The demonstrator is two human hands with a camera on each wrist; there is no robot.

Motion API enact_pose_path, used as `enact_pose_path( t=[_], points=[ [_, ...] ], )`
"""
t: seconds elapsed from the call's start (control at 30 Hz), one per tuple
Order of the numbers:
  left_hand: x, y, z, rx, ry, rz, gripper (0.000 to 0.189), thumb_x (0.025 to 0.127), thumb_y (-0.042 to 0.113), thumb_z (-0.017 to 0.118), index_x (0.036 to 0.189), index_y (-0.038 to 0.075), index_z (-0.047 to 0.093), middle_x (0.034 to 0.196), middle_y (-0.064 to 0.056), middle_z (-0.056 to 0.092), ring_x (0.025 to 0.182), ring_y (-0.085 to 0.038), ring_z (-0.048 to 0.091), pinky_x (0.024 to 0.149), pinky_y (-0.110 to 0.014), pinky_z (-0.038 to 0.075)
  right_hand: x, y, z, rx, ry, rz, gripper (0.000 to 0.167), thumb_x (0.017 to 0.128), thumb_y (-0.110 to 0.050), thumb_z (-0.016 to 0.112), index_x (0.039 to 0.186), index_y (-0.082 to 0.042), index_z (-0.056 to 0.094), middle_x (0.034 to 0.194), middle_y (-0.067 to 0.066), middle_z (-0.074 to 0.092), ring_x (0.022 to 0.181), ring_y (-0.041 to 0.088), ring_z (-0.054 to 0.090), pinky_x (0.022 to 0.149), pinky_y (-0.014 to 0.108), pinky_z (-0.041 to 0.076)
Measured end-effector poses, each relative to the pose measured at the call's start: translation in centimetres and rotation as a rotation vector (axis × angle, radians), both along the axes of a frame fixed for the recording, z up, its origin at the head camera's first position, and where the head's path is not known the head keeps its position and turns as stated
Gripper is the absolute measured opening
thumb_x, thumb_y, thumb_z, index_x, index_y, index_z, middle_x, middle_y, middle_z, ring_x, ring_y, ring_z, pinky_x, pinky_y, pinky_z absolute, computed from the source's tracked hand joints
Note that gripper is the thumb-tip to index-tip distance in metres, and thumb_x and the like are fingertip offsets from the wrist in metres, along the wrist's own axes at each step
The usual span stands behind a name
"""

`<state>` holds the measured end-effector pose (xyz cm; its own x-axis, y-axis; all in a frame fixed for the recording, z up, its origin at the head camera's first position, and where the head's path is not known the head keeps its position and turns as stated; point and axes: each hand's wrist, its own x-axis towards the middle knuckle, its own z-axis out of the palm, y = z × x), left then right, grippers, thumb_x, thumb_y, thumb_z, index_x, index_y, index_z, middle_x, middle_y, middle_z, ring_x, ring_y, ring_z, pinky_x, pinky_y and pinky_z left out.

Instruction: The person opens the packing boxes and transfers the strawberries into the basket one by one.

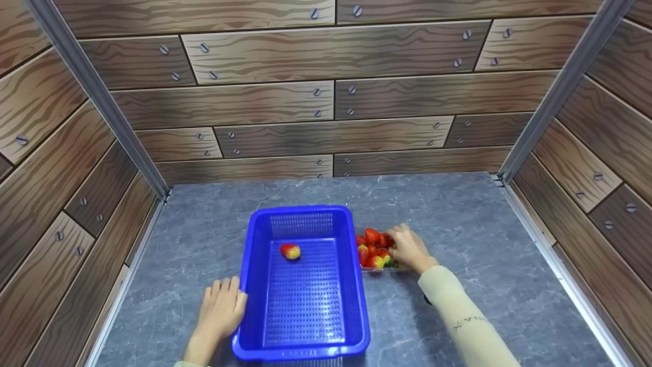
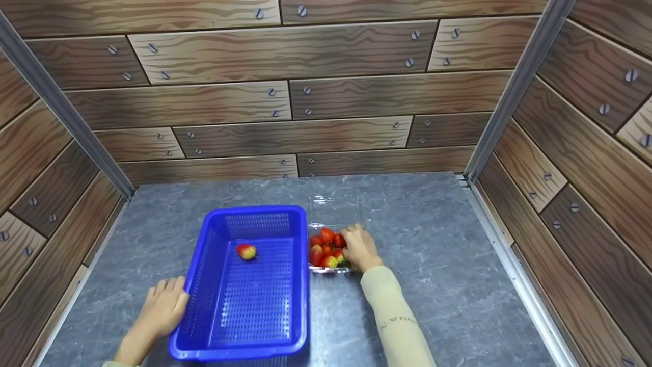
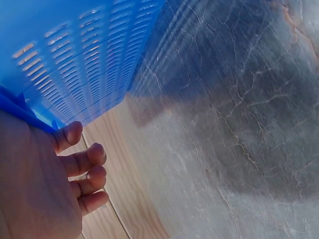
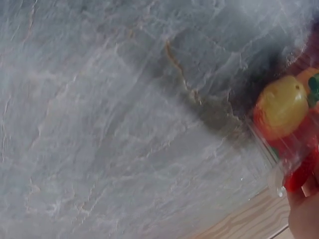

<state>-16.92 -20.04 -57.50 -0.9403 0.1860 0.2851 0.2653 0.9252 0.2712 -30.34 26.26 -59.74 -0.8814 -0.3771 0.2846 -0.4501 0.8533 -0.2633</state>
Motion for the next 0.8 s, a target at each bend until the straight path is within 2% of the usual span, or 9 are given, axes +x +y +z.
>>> enact_pose_path(
  t=[0.1,0.2,0.33,0.53,0.67,0.8],
  points=[
    [0.0,0.0,-0.1,0.004,-0.005,0.001,0.016,0.093,0.014,0.044,0.098,0.003,0.054,0.092,-0.016,0.055,0.088,-0.036,0.048,0.079,-0.05,0.036,-0.1,-0.2,-0.3,-0.008,0.048,0.033,0.038,0.069,0.0,0.075,0.107,0.002,0.069,0.096,0.014,0.068,0.091,0.034,0.058,0.082,0.049,0.049],
    [0.1,0.0,-0.1,0.004,-0.014,0.004,0.014,0.093,0.014,0.045,0.097,0.004,0.054,0.092,-0.015,0.055,0.088,-0.035,0.048,0.079,-0.05,0.036,-0.1,-0.3,-0.3,-0.015,0.049,0.066,0.042,0.07,0.002,0.075,0.112,0.001,0.068,0.101,0.015,0.068,0.095,0.035,0.059,0.087,0.051,0.048],
    [0.1,0.1,-0.1,0.002,-0.007,-0.003,0.013,0.093,0.014,0.046,0.097,0.004,0.053,0.092,-0.015,0.055,0.087,-0.035,0.048,0.079,-0.05,0.036,-0.2,-0.5,-0.2,-0.007,0.014,0.071,0.043,0.073,0.0,0.077,0.115,0.0,0.067,0.107,0.016,0.065,0.101,0.037,0.059,0.09,0.052,0.048],
    [0.0,0.1,0.1,-0.002,0.019,-0.003,0.013,0.092,0.014,0.047,0.095,0.003,0.054,0.09,-0.015,0.055,0.086,-0.036,0.047,0.078,-0.05,0.036,-0.2,-0.8,0.0,-0.04,-0.062,0.075,0.04,0.076,-0.001,0.074,0.115,0.004,0.064,0.111,0.021,0.065,0.104,0.04,0.061,0.093,0.053,0.048],
    [0.0,0.1,0.1,0.002,0.019,-0.004,0.013,0.092,0.014,0.047,0.094,0.003,0.054,0.09,-0.015,0.055,0.087,-0.035,0.048,0.079,-0.05,0.036,-0.1,-1.1,-0.1,-0.086,-0.091,0.05,0.04,0.075,0.005,0.072,0.115,0.006,0.063,0.109,0.022,0.065,0.101,0.041,0.063,0.089,0.052,0.05],
    [0.0,0.0,0.1,-0.011,0.02,-0.003,0.011,0.092,0.014,0.047,0.088,0.006,0.051,0.085,-0.012,0.052,0.084,-0.034,0.047,0.078,-0.048,0.036,0.0,-1.2,-0.2,-0.099,-0.088,0.033,0.037,0.074,0.006,0.073,0.11,0.006,0.065,0.099,0.017,0.063,0.087,0.036,0.064,0.08,0.05,0.053]
  ],
)
